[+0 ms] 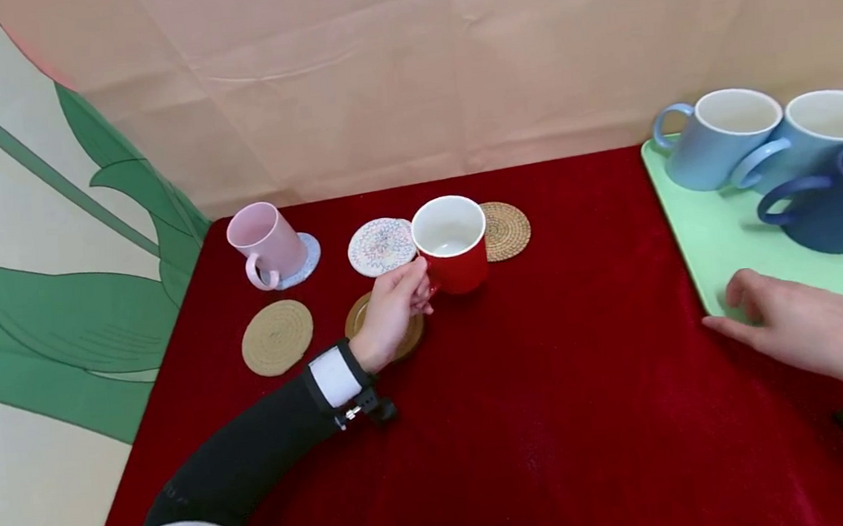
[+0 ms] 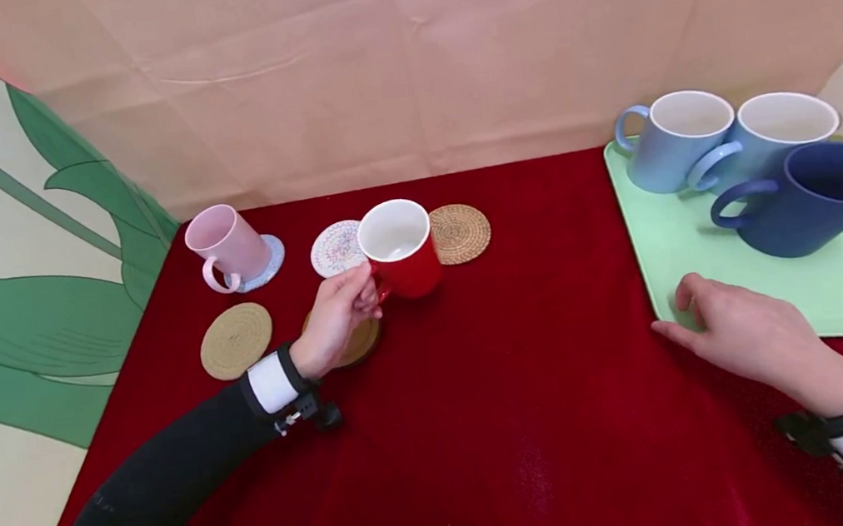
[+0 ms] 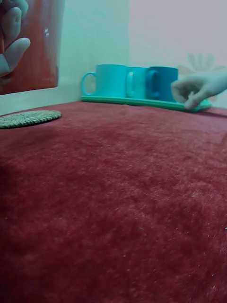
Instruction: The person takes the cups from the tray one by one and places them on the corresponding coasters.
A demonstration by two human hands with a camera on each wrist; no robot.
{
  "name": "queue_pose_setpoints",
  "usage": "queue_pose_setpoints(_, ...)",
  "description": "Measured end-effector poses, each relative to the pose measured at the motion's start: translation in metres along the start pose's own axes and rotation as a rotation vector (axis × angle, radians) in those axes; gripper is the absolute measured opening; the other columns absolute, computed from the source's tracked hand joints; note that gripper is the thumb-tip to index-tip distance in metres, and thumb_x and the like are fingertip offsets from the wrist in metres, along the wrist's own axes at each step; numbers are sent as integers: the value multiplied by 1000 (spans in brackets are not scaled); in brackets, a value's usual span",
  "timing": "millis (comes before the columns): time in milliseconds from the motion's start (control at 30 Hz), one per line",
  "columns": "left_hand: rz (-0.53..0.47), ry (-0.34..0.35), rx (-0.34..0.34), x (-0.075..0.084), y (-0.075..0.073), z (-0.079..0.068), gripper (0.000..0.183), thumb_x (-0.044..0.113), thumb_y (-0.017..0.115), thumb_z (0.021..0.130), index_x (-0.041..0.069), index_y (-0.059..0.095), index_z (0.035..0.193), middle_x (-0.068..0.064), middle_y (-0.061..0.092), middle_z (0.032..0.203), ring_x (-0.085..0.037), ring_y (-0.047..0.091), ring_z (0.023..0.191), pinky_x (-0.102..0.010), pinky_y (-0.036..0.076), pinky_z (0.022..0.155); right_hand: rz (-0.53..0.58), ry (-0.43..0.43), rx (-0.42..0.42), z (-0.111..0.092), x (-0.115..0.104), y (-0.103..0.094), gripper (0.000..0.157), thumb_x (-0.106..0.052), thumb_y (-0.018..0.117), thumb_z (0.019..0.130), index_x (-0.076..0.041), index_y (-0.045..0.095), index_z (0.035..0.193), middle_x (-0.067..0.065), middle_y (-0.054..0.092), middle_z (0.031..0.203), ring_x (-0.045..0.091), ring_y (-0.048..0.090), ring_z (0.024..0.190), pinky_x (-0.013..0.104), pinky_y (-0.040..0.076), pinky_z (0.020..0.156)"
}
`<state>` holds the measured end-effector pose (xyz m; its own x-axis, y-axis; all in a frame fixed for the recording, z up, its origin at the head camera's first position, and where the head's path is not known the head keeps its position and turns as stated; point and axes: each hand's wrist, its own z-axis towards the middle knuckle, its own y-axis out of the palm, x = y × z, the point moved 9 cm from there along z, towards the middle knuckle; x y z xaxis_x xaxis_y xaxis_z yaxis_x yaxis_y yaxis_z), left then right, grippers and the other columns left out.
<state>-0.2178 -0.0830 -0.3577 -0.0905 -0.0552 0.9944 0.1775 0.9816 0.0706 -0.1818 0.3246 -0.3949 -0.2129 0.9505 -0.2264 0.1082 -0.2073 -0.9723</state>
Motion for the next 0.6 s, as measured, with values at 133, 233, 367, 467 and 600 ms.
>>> queue_pose_setpoints(133, -1, 10, 62, 1, -7, 2, 42, 16, 41, 110, 10, 41, 69, -1, 36, 65, -12, 40, 63, -24, 45, 64, -6, -58, -38, 1, -3, 7, 25, -30, 75, 92, -19, 56, 80, -9, 52, 65, 6, 42, 58, 30, 33, 51)
queue_pose_setpoints(233, -10, 9, 112, 0, -12, 5, 42, 17, 41, 111, 11, 42, 69, -1, 38, 66, -12, 40, 63, -24, 45, 64, -5, -112, -31, 1, -6, 9, 28, -24, 74, 93, -22, 52, 75, -11, 42, 63, 2, 36, 57, 27, 30, 53)
queue_pose_setpoints(367, -34, 5, 186, -1, -20, 8, 41, 16, 42, 110, 11, 43, 69, -1, 39, 67, -12, 39, 63, -23, 46, 64, 3, -189, 6, 0, -13, 8, 35, -14, 75, 91, -23, 46, 74, -11, 34, 64, -1, 30, 59, 25, 27, 56)
queue_pose_setpoints(467, -65, 6, 249, -2, -29, 13, 42, 17, 41, 110, 12, 44, 69, 0, 40, 67, -12, 40, 62, -23, 45, 62, 2, -240, 18, 0, -19, 8, 38, -10, 77, 89, -23, 44, 75, -11, 30, 65, -2, 29, 61, 25, 28, 58)
queue_pose_setpoints(600, -105, 16, 331, -2, -41, 18, 43, 18, 42, 110, 13, 46, 68, 0, 41, 66, -11, 41, 60, -22, 45, 61, -16, -289, 29, 1, -25, 7, 39, -7, 78, 87, -22, 43, 76, -11, 28, 66, -2, 29, 62, 25, 29, 60)
